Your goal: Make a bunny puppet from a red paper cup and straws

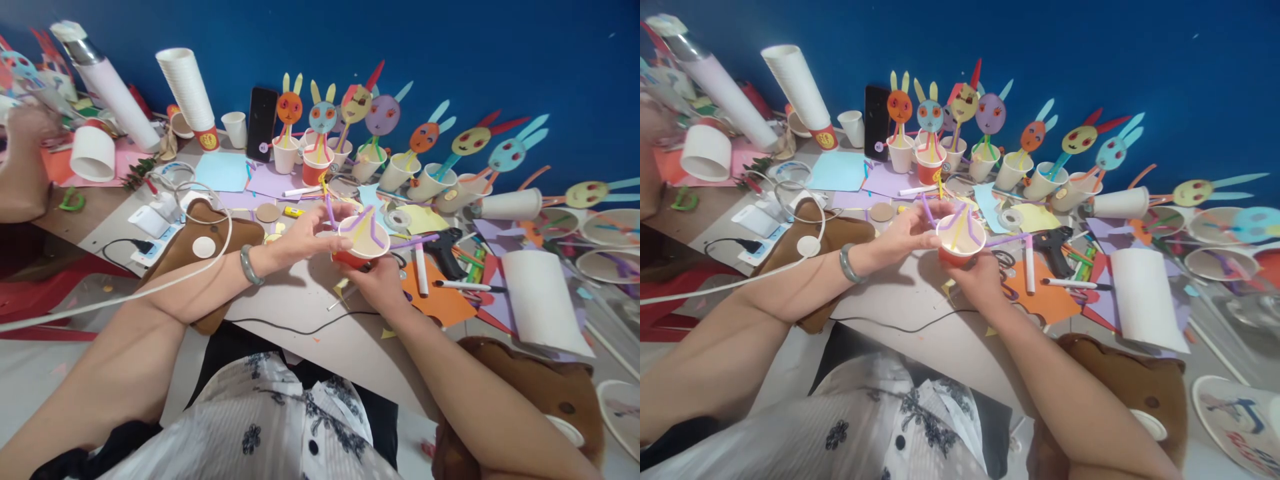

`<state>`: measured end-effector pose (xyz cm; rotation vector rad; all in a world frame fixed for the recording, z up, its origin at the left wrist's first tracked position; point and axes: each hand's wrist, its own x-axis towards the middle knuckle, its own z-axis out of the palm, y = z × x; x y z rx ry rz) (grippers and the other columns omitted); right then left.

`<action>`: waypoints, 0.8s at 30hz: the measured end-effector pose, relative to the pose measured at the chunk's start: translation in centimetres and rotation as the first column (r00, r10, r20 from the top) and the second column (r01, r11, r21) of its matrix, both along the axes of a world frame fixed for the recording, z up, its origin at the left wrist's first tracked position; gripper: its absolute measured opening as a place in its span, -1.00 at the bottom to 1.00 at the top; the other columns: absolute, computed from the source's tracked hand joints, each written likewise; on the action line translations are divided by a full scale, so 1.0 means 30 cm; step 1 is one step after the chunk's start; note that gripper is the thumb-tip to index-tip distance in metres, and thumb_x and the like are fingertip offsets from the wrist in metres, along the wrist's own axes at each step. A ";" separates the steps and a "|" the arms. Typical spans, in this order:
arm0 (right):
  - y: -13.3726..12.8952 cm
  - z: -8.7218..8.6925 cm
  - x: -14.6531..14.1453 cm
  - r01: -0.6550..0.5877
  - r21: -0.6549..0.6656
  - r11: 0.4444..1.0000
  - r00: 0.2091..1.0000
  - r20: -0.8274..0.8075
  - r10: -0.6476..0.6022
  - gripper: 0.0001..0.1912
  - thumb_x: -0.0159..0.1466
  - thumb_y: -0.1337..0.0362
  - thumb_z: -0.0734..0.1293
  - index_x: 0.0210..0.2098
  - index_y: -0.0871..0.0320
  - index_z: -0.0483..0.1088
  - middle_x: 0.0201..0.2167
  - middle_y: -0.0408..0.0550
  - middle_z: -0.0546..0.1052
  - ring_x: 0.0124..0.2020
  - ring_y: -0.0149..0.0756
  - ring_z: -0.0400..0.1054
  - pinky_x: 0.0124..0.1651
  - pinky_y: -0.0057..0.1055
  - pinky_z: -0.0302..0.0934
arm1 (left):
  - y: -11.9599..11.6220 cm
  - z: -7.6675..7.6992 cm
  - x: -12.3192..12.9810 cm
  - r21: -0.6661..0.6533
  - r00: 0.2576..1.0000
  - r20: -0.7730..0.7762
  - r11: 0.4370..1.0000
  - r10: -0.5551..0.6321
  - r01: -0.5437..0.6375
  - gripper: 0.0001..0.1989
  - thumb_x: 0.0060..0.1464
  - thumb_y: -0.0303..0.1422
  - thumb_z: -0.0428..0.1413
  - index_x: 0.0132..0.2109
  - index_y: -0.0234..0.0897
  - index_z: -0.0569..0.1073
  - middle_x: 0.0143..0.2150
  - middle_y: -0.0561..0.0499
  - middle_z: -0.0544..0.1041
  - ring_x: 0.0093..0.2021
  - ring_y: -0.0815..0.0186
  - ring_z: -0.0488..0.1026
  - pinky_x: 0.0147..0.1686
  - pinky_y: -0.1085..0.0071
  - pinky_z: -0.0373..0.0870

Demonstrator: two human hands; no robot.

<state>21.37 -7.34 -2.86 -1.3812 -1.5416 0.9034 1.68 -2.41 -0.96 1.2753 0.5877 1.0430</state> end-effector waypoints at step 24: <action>0.004 -0.036 -0.025 -0.234 0.139 0.962 0.964 -0.093 0.248 -0.75 0.05 0.21 0.63 -0.29 0.05 0.62 -0.16 -0.02 0.74 0.02 0.08 0.62 0.24 0.00 0.45 | -0.025 0.024 0.022 -0.033 0.990 -0.127 0.997 0.061 -0.065 -0.66 -0.05 -0.12 0.48 -0.31 -0.30 0.63 -0.21 0.01 0.59 -0.11 0.31 0.47 0.06 0.34 0.39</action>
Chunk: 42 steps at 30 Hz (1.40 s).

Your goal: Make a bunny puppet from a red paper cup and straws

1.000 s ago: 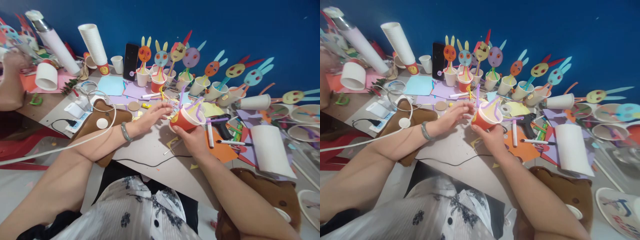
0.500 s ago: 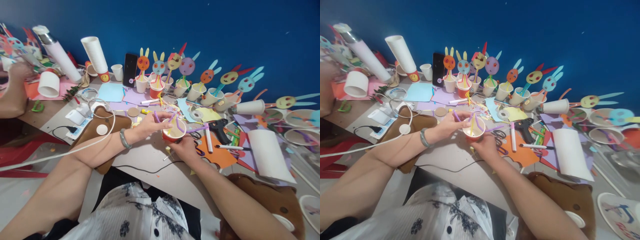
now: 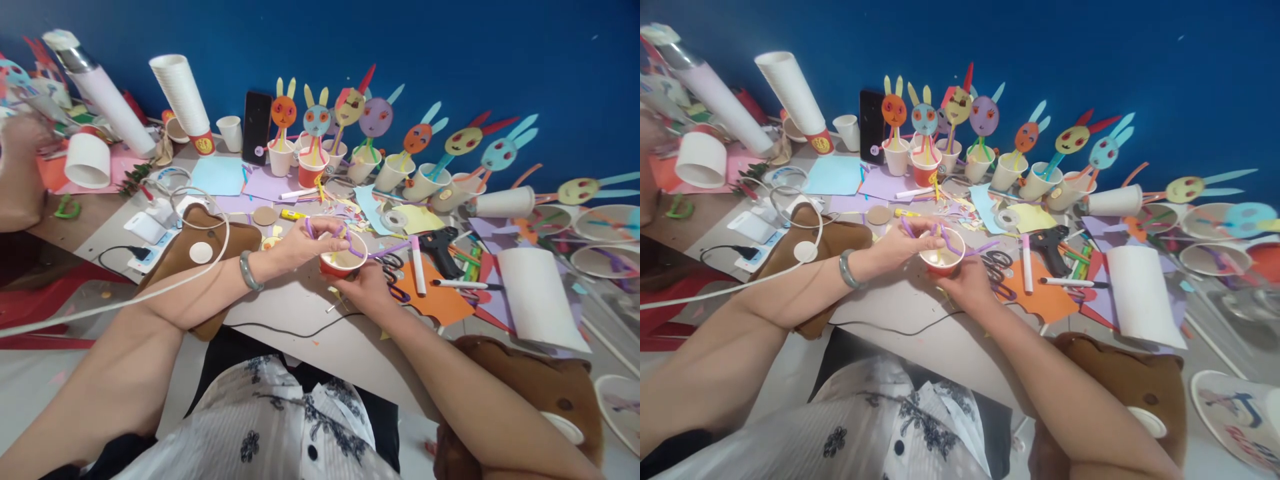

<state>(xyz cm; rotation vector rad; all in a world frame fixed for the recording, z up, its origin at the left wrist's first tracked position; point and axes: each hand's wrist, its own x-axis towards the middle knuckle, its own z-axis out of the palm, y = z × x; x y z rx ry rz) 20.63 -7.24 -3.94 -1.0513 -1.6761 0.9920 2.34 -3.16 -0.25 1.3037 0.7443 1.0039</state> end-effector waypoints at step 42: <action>0.010 0.029 0.038 0.290 -0.070 0.954 0.934 -0.195 -0.298 -0.71 0.21 0.03 0.59 -0.21 0.04 0.58 -0.26 -0.05 0.71 -0.21 -0.15 0.61 -0.03 -0.14 0.54 | 0.043 -0.052 -0.007 0.005 0.998 -0.063 1.000 0.029 -0.029 -0.67 -0.01 -0.12 0.45 -0.24 -0.29 0.67 -0.29 0.04 0.61 -0.23 0.34 0.47 -0.09 0.37 0.39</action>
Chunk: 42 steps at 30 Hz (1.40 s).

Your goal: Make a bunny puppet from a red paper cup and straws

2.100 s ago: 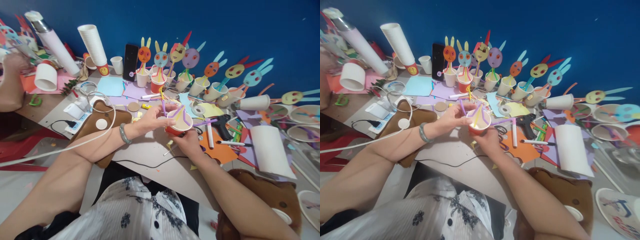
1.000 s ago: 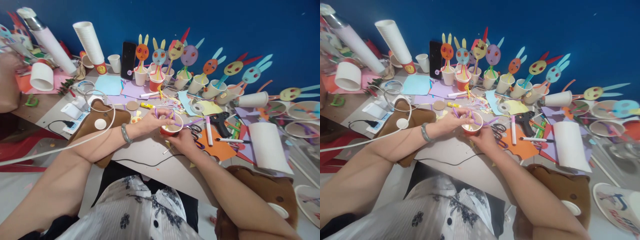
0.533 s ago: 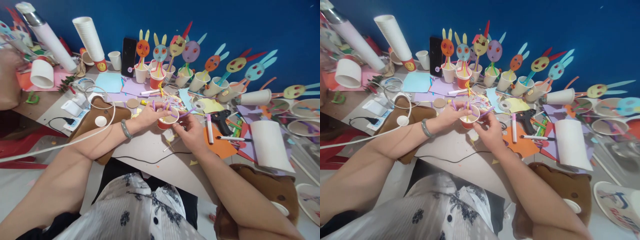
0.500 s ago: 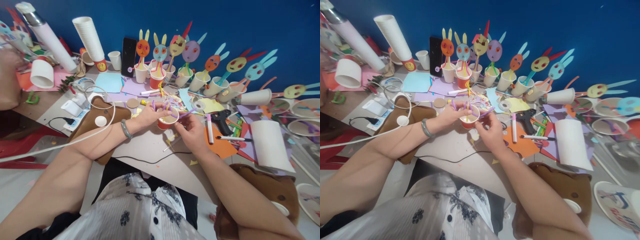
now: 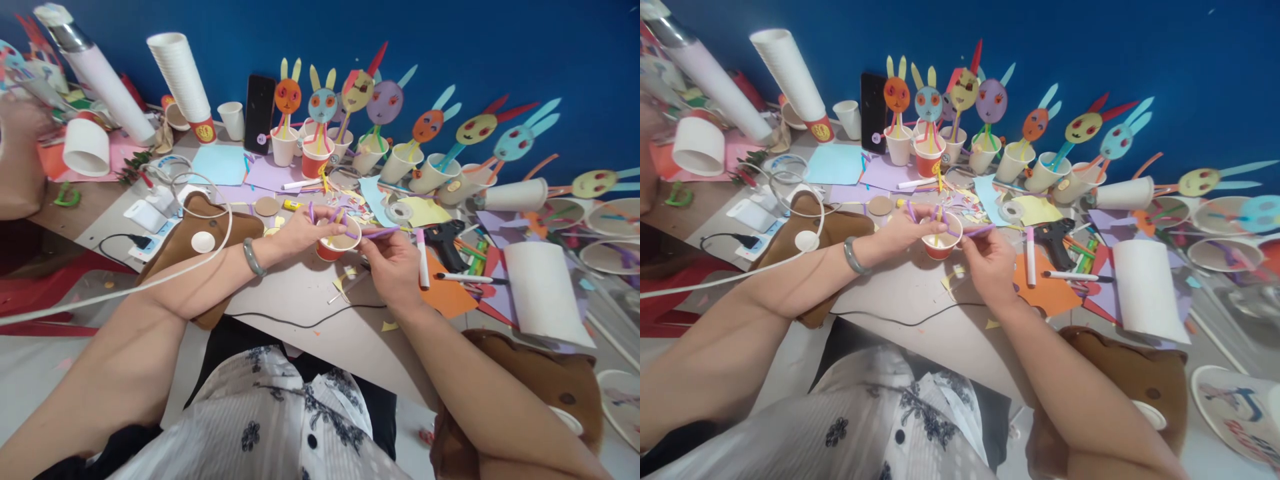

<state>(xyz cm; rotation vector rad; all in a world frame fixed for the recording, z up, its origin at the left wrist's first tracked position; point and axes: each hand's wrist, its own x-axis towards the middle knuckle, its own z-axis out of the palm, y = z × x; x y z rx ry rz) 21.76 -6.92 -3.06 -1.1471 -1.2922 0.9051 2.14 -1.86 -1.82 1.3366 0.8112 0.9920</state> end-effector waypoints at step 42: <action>0.004 -0.009 0.013 0.069 0.017 0.997 0.995 0.077 -0.071 -0.82 0.22 0.16 0.55 -0.32 0.05 0.51 -0.36 -0.11 0.65 -0.36 -0.27 0.58 -0.22 -0.27 0.53 | 0.052 0.027 -0.046 -0.054 0.983 0.171 0.995 -0.073 0.084 -0.43 -0.19 -0.11 0.59 -0.07 -0.27 0.65 -0.07 -0.03 0.66 -0.10 0.27 0.59 0.02 0.27 0.48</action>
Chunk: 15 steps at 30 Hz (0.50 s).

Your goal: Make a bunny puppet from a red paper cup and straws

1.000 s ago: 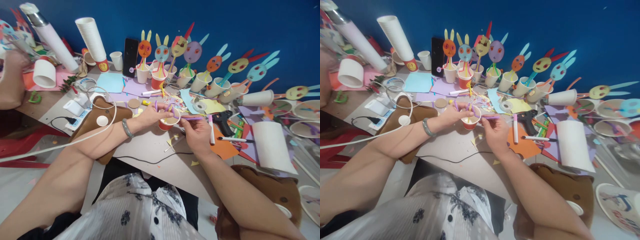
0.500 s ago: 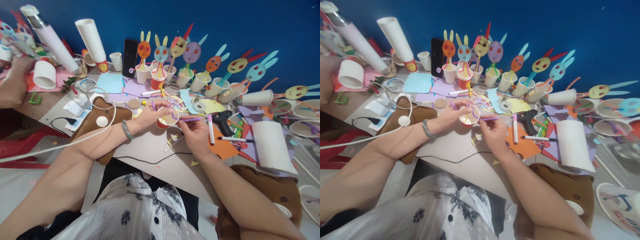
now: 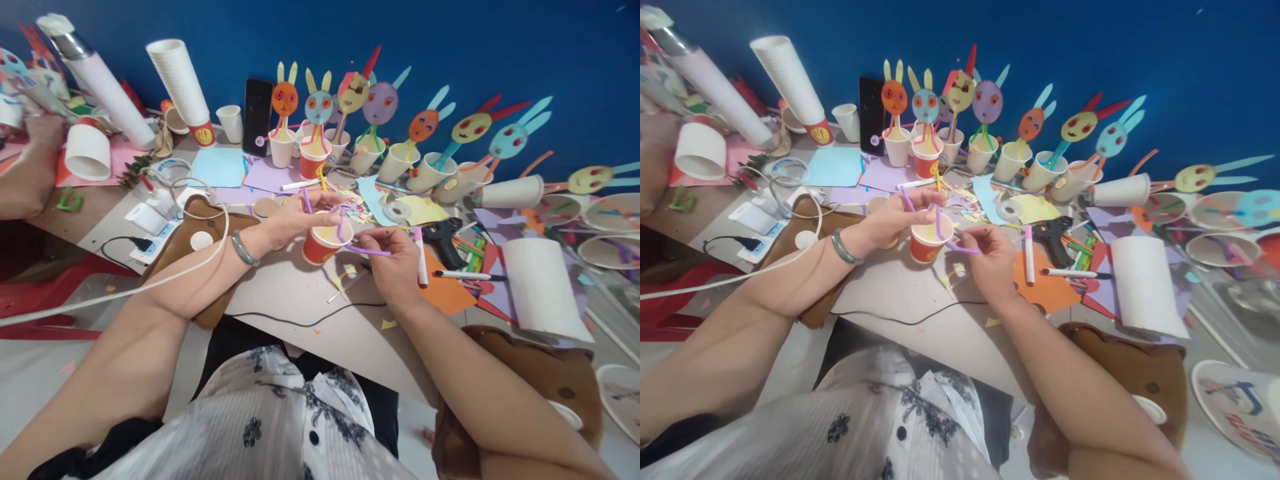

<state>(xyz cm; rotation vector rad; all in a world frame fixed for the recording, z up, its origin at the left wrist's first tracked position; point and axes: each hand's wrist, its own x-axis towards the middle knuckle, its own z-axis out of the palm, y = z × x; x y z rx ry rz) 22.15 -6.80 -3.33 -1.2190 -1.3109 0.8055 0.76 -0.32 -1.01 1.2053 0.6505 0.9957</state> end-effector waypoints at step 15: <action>-0.010 -0.022 -0.016 -0.332 -0.033 0.943 0.942 -0.062 0.330 -0.11 0.03 -0.02 0.70 0.26 -0.10 0.35 0.30 0.06 0.51 0.12 -0.06 0.57 0.05 -0.11 0.59 | -0.054 -0.030 0.050 0.058 0.998 0.010 0.997 0.057 -0.057 -0.57 -0.04 -0.01 0.50 -0.16 -0.24 0.72 -0.04 -0.08 0.70 0.03 0.18 0.60 0.20 0.15 0.47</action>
